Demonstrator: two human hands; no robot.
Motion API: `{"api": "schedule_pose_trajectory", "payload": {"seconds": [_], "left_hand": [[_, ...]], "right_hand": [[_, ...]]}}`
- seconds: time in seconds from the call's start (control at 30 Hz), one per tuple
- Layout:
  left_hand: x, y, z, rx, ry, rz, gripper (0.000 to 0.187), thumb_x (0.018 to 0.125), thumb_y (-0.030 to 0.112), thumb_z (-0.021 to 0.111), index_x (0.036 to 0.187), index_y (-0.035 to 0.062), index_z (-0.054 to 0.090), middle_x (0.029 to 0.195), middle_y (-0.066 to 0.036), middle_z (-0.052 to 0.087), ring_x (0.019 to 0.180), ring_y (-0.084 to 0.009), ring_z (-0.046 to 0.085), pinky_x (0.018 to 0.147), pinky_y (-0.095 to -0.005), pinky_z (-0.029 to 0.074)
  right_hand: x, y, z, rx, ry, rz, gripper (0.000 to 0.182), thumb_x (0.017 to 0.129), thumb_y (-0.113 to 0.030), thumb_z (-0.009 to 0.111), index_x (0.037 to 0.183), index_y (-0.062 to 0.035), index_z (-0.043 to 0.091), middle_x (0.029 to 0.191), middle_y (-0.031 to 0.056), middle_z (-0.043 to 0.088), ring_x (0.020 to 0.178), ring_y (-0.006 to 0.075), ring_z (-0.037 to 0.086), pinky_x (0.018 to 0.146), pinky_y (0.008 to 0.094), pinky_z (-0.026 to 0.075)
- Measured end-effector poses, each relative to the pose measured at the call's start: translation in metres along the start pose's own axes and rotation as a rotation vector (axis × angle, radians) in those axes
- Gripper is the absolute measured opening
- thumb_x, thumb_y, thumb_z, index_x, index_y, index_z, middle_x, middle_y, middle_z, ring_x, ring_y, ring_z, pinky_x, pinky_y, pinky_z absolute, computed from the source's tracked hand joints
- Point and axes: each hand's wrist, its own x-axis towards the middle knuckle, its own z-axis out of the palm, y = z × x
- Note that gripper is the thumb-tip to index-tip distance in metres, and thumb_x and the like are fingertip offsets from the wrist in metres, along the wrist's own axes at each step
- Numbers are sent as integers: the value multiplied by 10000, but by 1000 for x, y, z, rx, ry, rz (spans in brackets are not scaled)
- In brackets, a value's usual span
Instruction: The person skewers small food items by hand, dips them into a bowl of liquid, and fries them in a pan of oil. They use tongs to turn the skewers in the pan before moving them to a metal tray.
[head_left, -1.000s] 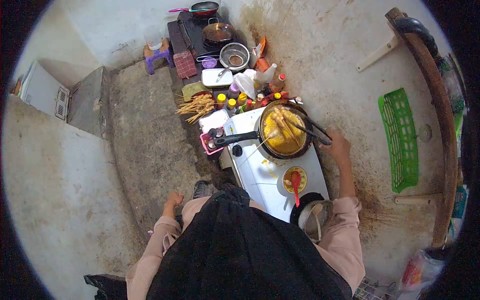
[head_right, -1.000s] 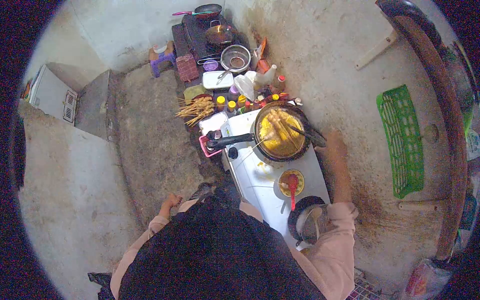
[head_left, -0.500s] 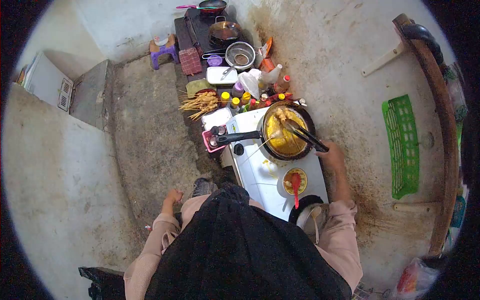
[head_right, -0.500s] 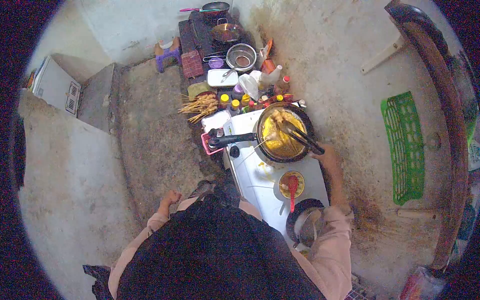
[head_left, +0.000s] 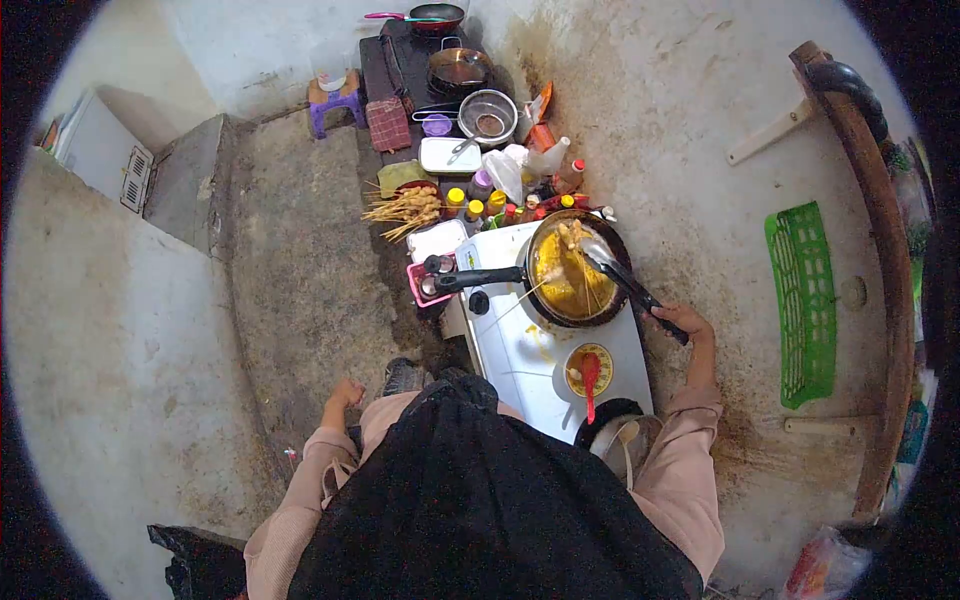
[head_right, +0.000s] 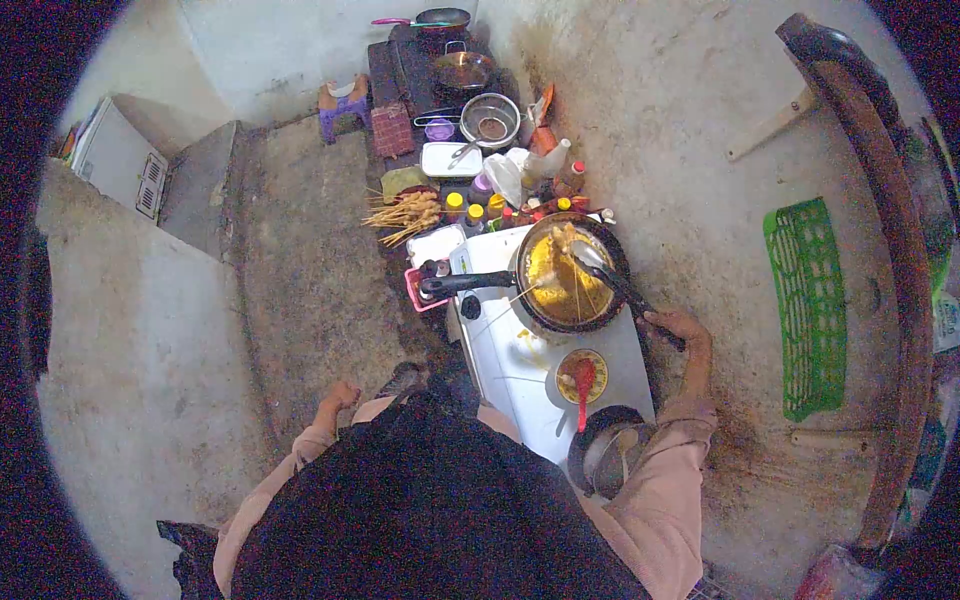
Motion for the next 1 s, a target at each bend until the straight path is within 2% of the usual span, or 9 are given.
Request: {"api": "schedule_pose_trajectory", "payload": {"seconds": [0.1,0.2,0.3,0.47,0.53,0.6,0.77,0.9,1.0], "left_hand": [[-10,8,-2,-77,12,-47,261,756,271,540,648,52,631,610,-75,616,563,-199,582,577,-331,458],[69,-61,42,-149,75,48,263,760,275,542,644,53,624,593,-73,605,538,-193,566,546,-331,451],[0,-3,2,5,70,4,259,752,267,535,626,57,619,568,-75,589,524,-204,557,527,-339,446],[11,-5,0,-2,-29,54,274,742,258,498,602,55,618,540,-85,575,507,-217,553,514,-344,444],[26,-15,8,21,-66,84,285,738,261,487,594,54,618,541,-93,577,504,-217,554,515,-345,445],[32,-18,13,-11,40,7,310,735,286,485,588,50,620,563,-110,592,521,-215,569,540,-341,452],[22,-9,7,-24,17,13,310,729,312,496,588,68,626,597,-101,611,562,-222,592,593,-337,459],[13,-2,6,163,60,17,291,726,303,497,581,86,625,596,-74,613,570,-206,594,605,-332,459],[26,-9,15,46,-1,35,284,722,297,503,575,84,620,592,-77,610,581,-191,598,601,-331,460]], "right_hand": [[12,17,-10,11,-16,-5,295,821,-300,579,1000,-67,603,686,-17,573,560,54,506,447,201,410],[19,18,-13,-64,40,-4,303,804,-265,605,1022,-55,597,698,-19,573,592,66,518,484,221,423],[14,-2,-3,-140,92,-71,327,773,-239,642,1041,-57,595,707,-25,578,612,78,530,538,233,431],[-2,-43,27,-296,234,-86,361,684,-243,713,1003,-98,625,715,12,615,628,106,556,606,266,437],[0,-46,37,-635,494,-207,375,614,-238,744,948,-102,642,709,71,628,628,148,576,624,309,443],[-7,-62,49,-631,513,-190,386,590,-228,750,932,-87,640,706,89,625,633,172,582,636,322,444],[-19,-72,61,-614,556,-235,386,553,-220,764,889,-74,643,681,102,623,632,207,592,643,338,445],[-21,-68,61,-643,625,-182,477,524,-234,782,942,-65,627,835,129,631,769,250,602,720,354,449],[-29,-88,73,-683,651,-115,591,499,-271,798,1009,-49,599,957,147,609,882,272,584,786,365,440]]}}
